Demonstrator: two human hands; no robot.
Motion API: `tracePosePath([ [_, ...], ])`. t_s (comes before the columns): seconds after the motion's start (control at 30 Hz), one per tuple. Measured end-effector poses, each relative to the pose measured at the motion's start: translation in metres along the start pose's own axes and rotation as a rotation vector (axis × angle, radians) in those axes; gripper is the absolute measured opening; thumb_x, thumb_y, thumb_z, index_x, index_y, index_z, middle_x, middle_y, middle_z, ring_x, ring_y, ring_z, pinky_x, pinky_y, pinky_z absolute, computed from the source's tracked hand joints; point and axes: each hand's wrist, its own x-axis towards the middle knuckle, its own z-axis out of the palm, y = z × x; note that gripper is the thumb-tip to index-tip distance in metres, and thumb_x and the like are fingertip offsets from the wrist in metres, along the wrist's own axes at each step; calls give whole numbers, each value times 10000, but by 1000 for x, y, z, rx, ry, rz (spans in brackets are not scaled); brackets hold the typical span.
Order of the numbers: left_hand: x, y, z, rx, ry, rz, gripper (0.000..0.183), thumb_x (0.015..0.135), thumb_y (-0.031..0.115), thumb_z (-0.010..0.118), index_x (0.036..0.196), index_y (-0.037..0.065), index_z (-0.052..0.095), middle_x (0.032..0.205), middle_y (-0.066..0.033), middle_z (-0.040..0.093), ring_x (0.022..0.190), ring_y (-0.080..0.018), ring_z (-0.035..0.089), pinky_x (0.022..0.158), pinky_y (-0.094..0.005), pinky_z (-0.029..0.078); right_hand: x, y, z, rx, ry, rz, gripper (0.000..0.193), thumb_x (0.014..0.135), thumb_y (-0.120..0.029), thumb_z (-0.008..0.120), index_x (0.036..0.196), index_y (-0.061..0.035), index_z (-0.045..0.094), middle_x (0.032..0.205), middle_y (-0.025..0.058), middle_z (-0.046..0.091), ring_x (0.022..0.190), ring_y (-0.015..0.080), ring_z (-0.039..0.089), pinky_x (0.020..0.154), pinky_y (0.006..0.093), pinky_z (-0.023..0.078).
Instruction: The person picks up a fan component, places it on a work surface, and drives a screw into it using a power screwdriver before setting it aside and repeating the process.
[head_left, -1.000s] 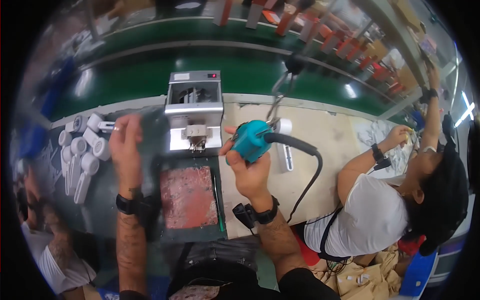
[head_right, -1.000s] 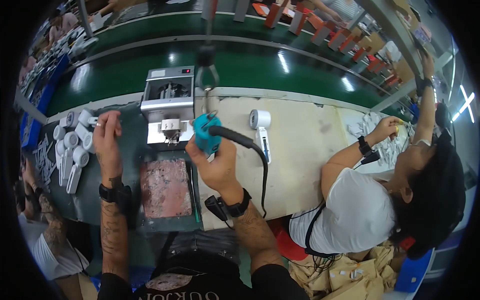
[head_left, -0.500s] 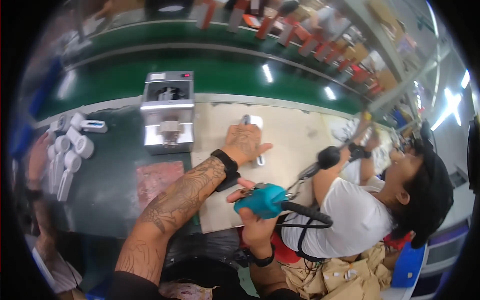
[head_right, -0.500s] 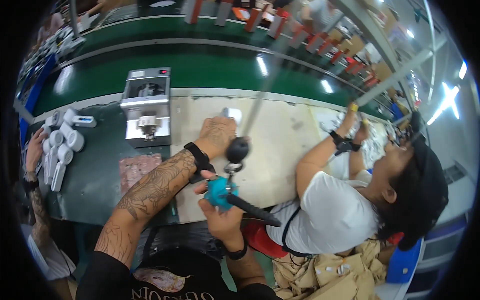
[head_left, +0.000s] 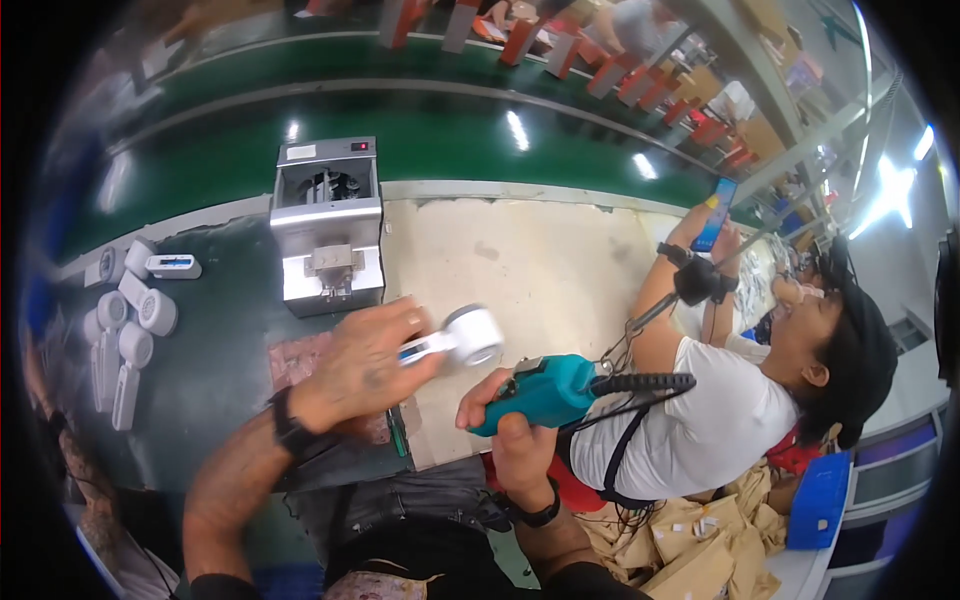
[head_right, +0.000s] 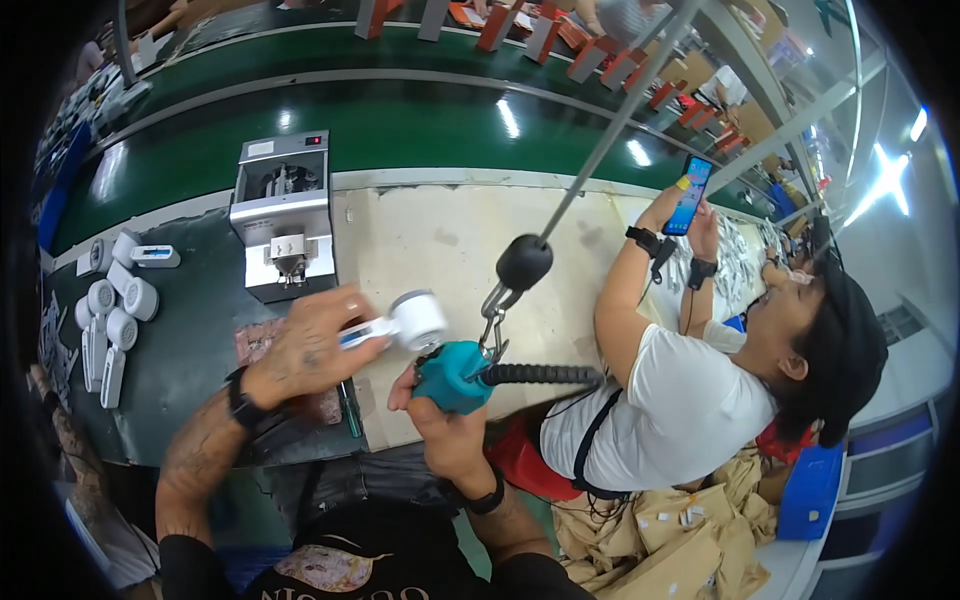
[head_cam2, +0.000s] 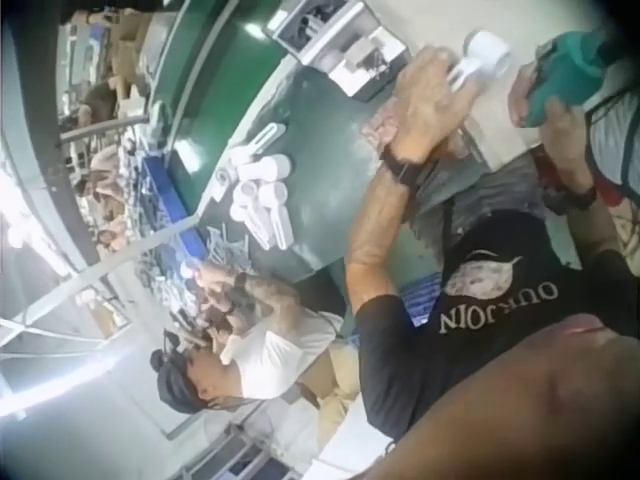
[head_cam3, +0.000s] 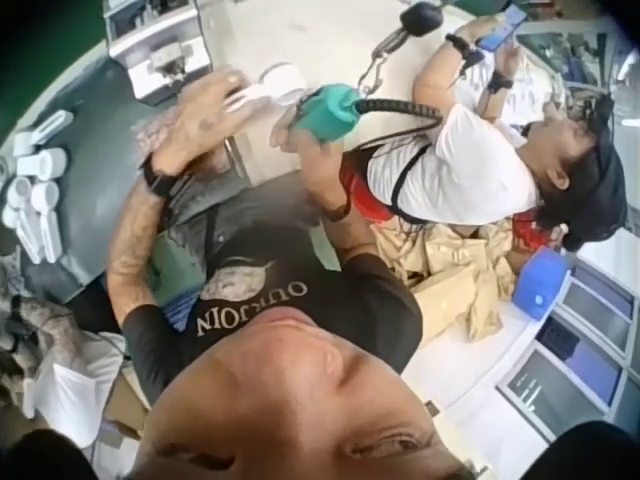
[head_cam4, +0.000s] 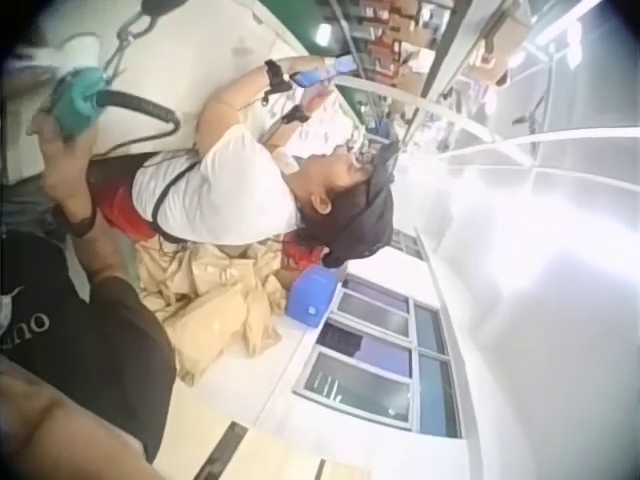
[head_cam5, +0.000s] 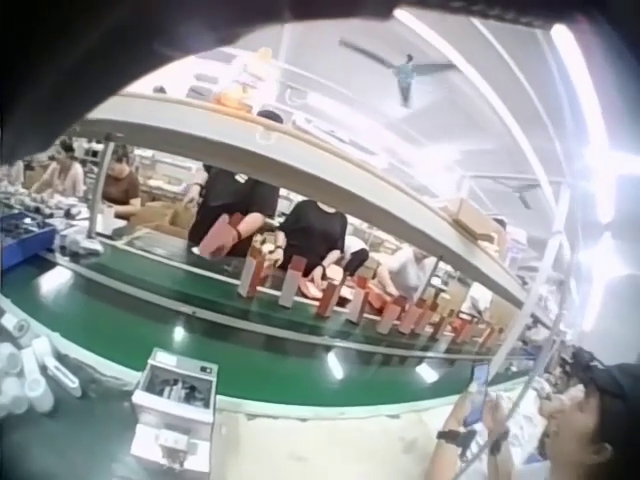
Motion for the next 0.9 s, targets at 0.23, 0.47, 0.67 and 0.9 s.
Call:
tracePosePath([
  [0.23, -65, -56, -43, 78, 13, -18, 235, 859, 251, 708, 993, 64, 661, 902, -115, 617, 940, -330, 610, 856, -441, 461, 40, -16, 65, 89, -186, -41, 740, 856, -627, 699, 1093, 59, 560, 727, 67, 575, 667, 167, 576, 617, 302, 470],
  [0.47, -76, -62, -43, 100, 90, 68, 367, 860, 327, 736, 1118, 76, 661, 1030, -59, 610, 957, -268, 572, 883, -422, 447, 115, 3, 109, -31, -215, -371, 773, 851, -704, 628, 1055, 37, 549, 663, 55, 542, 583, 171, 559, 540, 293, 456],
  [0.67, -88, -75, -44, 144, 129, 43, 441, 864, 396, 727, 1210, 128, 669, 1054, -60, 615, 992, -260, 569, 910, -406, 443, 151, 33, 155, -15, -247, -362, 631, 933, -582, 627, 1045, 36, 561, 680, 52, 529, 612, 172, 549, 575, 306, 464],
  [0.9, -86, -71, -45, 125, 33, -14, 413, 907, 408, 655, 1180, 99, 629, 1101, -73, 584, 1090, -271, 542, 1011, -428, 414, 149, 58, 147, 5, -310, -335, 526, 964, -505, 633, 996, 11, 537, 688, 78, 542, 596, 182, 530, 575, 318, 470],
])
